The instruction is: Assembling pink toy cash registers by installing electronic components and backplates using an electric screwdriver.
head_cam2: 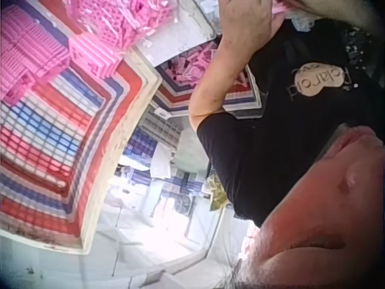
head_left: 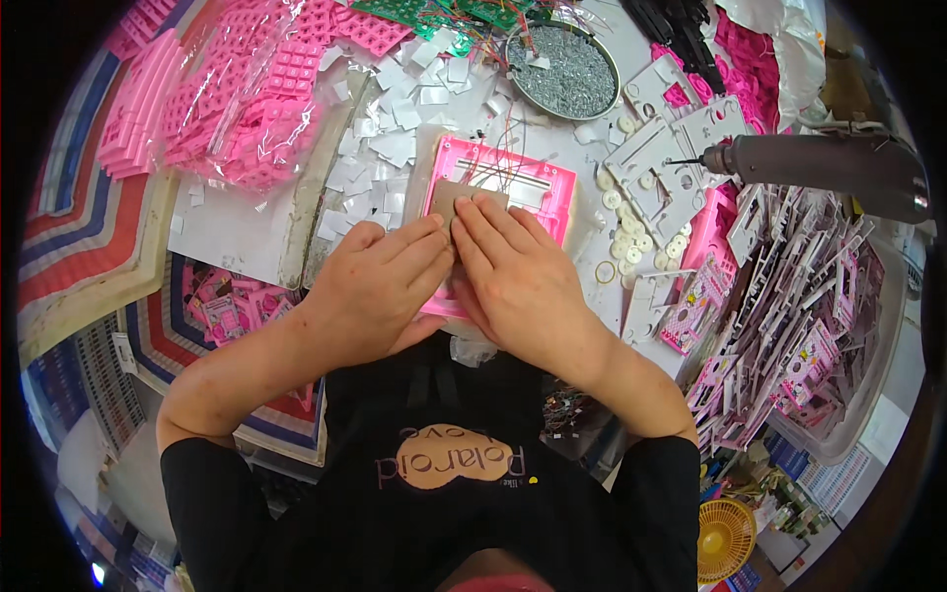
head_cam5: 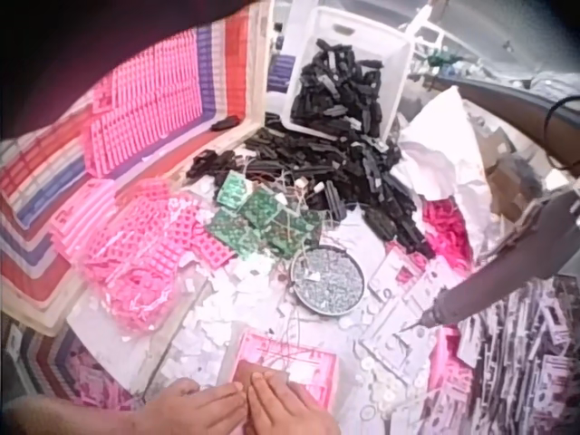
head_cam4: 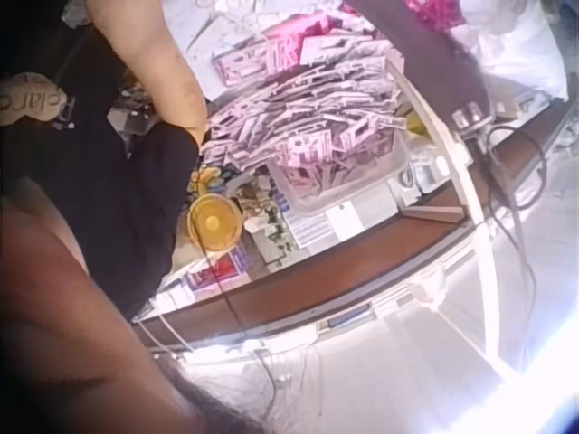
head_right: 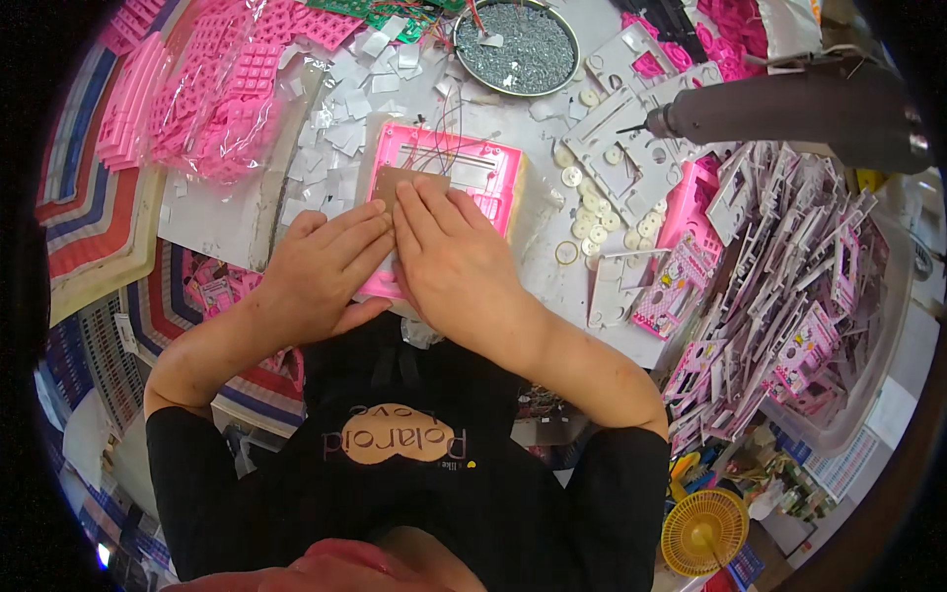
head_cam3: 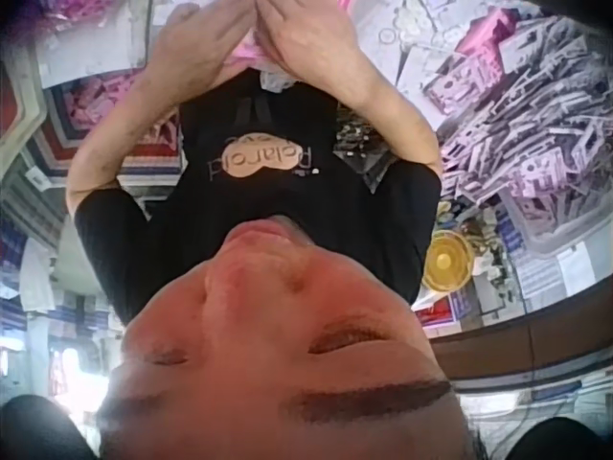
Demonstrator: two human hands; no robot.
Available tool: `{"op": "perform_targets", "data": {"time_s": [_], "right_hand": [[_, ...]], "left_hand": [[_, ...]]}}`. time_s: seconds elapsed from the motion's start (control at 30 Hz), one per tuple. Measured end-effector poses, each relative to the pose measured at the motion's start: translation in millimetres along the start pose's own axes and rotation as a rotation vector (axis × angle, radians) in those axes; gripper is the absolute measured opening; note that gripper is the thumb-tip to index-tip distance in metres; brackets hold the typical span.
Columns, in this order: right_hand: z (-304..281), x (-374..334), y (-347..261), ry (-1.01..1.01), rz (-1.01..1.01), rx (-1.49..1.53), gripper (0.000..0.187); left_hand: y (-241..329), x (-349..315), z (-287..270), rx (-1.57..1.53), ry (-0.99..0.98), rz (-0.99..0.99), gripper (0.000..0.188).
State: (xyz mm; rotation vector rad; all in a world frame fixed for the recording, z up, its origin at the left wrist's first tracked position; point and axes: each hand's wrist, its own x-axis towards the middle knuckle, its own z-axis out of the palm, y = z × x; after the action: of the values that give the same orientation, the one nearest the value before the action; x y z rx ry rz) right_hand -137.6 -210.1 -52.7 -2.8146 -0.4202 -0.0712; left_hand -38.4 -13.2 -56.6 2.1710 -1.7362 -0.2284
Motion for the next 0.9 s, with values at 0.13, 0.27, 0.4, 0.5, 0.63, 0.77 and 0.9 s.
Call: {"op": "perform_targets", "data": {"time_s": [0.13, 0.27, 0.4, 0.5, 0.63, 0.77, 0.9], "right_hand": [[0.3, -2.0, 4.7, -0.021, -0.043, -0.039, 0.049], [-5.3, -15.4, -11.6, -0.056, -0.042, -0.061, 0.049], [-3.0, -15.6, -12.2, -0.055, -0.015, -0.083, 0.048], [-2.8, -9.7, -14.6, -0.028, -0.04, -0.165, 0.045], [-2.5, -10.4, -18.8, -0.027, -0.014, -0.172, 0.043], [-0.2, -13.8, -17.2, -0.011, -0.016, -0.166, 0.043], [-2.4, -15.2, -11.5, 0.013, 0.004, -0.076, 0.045]], "left_hand": [[1.0, 0.7, -8.1, 0.058, -0.021, 0.032, 0.063], [0.8, 9.3, -19.5, -0.026, -0.088, -0.003, 0.061], [-34.8, 69.5, -53.2, -0.434, -0.418, -0.114, 0.036], [-80.3, 158.0, -34.7, 0.081, 0.063, -0.076, 0.01], [-95.1, 241.6, 2.1, 0.366, 0.101, 0.193, 0.013], [-99.5, 270.9, 38.1, 0.426, 0.001, 0.171, 0.013], [-97.8, 264.4, 33.2, 0.416, 0.084, 0.17, 0.013]]}}
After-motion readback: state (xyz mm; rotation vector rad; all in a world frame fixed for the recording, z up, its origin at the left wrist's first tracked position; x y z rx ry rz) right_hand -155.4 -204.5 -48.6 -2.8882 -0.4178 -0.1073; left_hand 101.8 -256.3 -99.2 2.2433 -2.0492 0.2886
